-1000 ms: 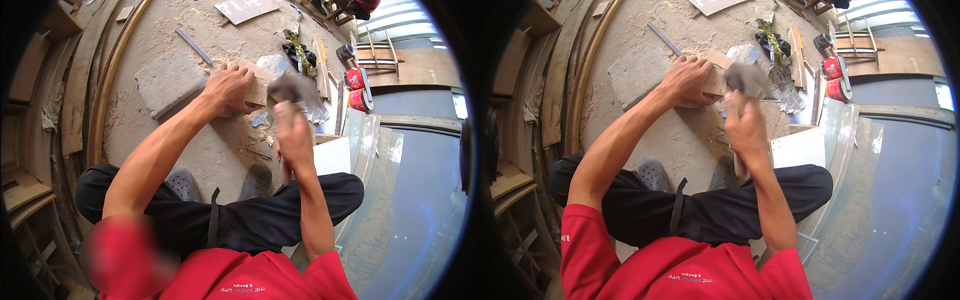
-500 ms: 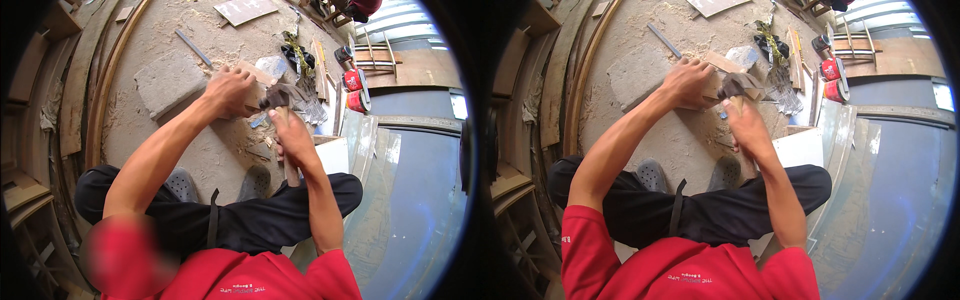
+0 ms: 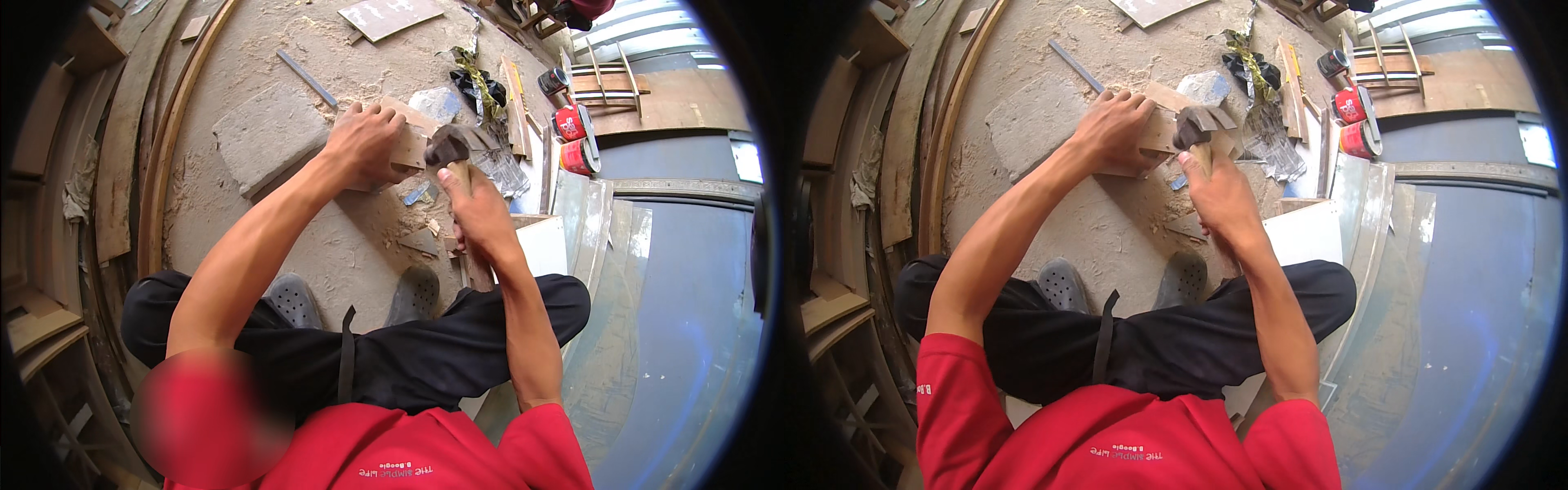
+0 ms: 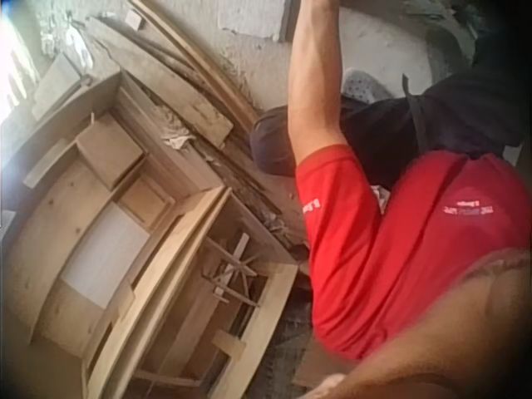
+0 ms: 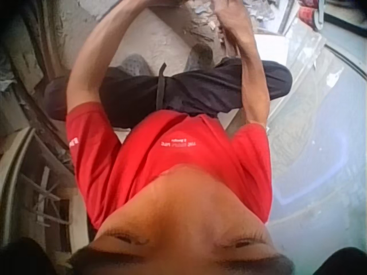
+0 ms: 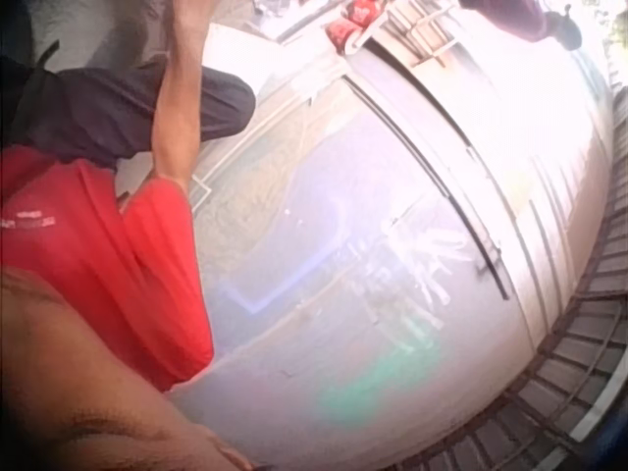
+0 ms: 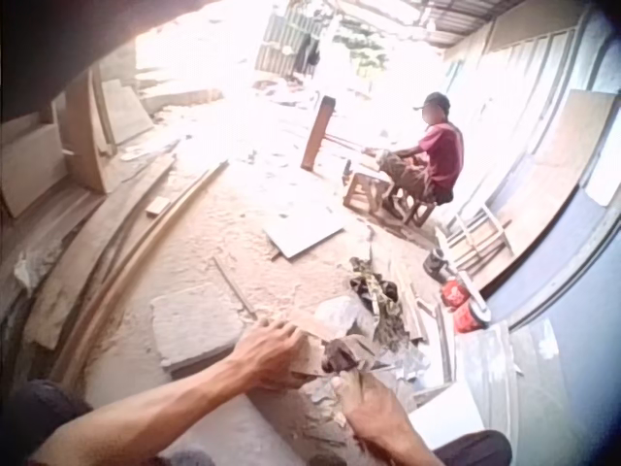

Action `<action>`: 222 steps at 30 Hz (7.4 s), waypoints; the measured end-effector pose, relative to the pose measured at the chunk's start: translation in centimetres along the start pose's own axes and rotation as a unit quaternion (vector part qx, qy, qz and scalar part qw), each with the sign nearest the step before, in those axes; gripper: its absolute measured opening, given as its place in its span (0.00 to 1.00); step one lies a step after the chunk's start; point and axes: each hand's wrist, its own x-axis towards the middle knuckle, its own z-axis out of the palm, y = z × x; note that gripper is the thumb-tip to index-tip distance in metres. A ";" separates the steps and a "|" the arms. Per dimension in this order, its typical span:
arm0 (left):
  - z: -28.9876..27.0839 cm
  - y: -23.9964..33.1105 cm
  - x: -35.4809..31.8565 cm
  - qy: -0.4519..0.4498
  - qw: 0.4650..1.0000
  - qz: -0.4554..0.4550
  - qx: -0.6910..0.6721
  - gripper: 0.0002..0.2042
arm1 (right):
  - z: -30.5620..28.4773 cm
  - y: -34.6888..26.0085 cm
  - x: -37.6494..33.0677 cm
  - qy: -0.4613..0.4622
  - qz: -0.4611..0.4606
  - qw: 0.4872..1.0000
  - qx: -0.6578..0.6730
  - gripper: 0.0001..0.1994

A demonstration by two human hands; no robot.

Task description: The person assembles a small wooden box by hand, using a hammer to drive nails into the joints. They repeatedly align the wooden pieces, tap them together, and inspect the structure before continuing to secure the sides.

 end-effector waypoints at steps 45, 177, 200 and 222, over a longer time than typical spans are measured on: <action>1.1 -0.6 0.4 0.048 0.995 0.053 0.071 0.50 | -11.0 0.8 -0.9 0.035 -0.013 0.986 -0.160 0.24; 14.9 -16.2 19.4 -0.005 0.951 -0.304 -0.046 0.09 | -17.9 16.8 15.1 0.077 0.062 0.970 -0.221 0.30; 11.4 2.9 -3.7 0.339 0.893 -0.257 -0.147 0.10 | -4.8 5.4 17.3 -0.073 -0.094 0.993 0.007 0.28; -4.1 -1.6 -8.7 0.110 0.891 -0.212 -0.386 0.09 | -1.1 4.9 12.8 -0.108 -0.001 0.985 0.138 0.15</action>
